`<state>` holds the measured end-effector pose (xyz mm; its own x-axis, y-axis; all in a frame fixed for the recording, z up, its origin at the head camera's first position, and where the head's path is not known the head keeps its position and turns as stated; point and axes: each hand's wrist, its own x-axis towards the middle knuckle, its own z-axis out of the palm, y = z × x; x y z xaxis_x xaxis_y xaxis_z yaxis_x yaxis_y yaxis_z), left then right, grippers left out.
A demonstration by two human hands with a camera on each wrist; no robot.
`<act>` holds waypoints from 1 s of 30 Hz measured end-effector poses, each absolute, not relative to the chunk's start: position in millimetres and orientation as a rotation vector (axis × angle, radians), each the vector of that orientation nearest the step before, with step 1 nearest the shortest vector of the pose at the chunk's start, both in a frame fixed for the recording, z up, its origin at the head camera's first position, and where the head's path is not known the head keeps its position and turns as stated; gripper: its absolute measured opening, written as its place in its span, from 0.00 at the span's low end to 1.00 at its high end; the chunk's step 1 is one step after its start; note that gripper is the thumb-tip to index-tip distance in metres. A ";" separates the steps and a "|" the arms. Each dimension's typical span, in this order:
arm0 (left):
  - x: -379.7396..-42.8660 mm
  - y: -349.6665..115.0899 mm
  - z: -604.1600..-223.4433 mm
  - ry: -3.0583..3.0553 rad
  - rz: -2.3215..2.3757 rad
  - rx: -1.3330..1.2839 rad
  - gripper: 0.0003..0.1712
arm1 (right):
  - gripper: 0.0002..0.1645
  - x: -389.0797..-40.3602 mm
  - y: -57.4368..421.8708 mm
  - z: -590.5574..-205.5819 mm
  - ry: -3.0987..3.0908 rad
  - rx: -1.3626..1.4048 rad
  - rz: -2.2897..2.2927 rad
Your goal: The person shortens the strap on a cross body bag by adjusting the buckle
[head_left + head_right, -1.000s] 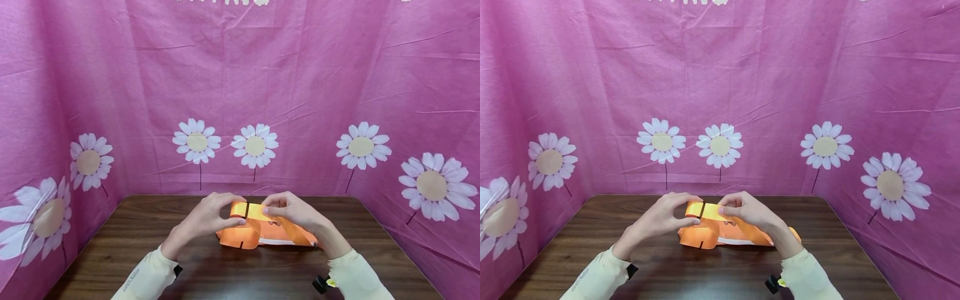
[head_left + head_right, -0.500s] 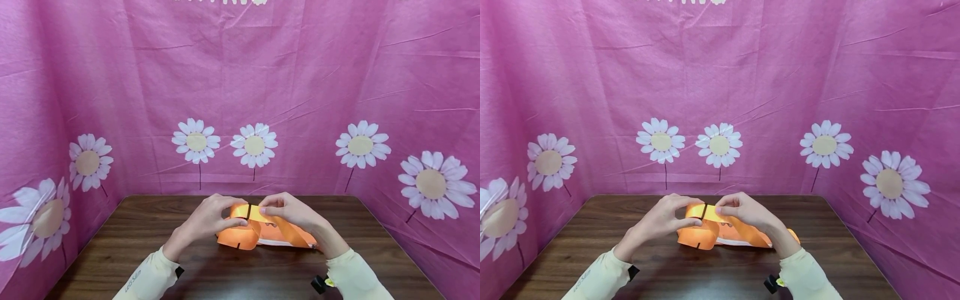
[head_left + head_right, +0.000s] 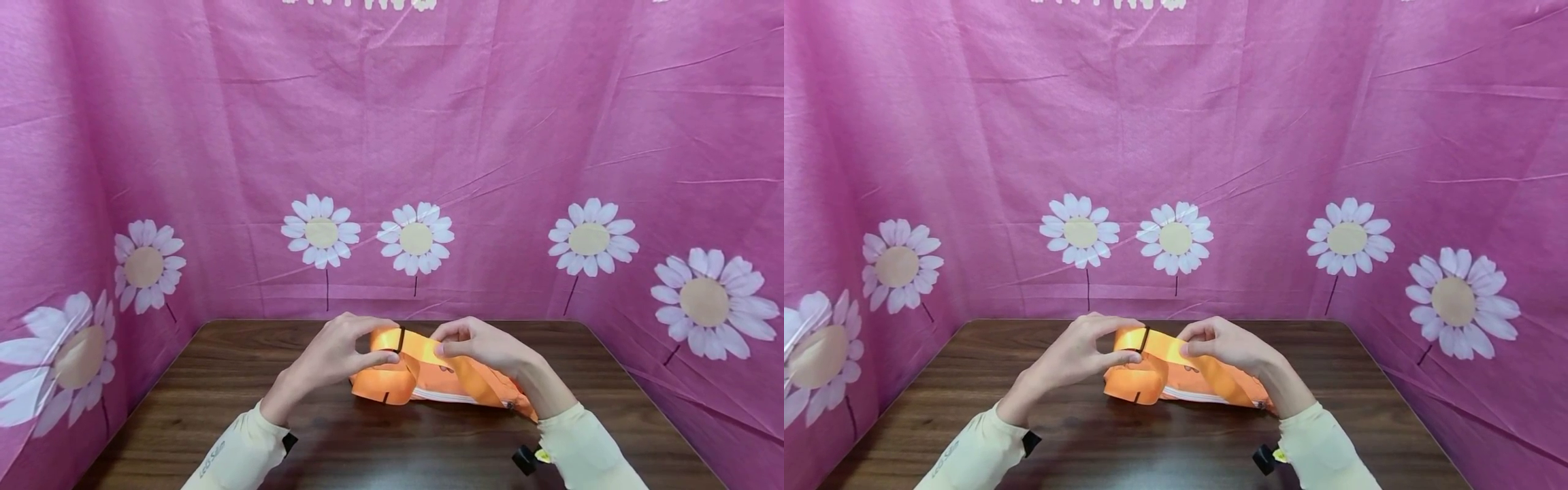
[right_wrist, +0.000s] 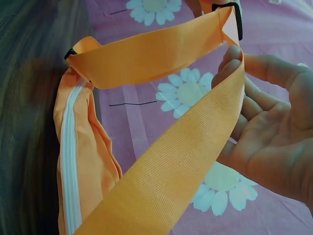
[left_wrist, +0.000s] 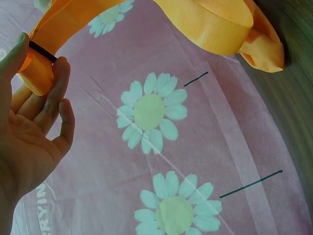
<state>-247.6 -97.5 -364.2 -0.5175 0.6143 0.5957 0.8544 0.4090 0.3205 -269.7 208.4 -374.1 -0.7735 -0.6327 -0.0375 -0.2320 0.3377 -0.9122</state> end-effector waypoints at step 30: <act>-239.6 -73.6 -383.6 -2.377 -0.852 -1.182 0.31 | 0.16 -257.4 179.3 -377.4 2.136 -0.785 -1.488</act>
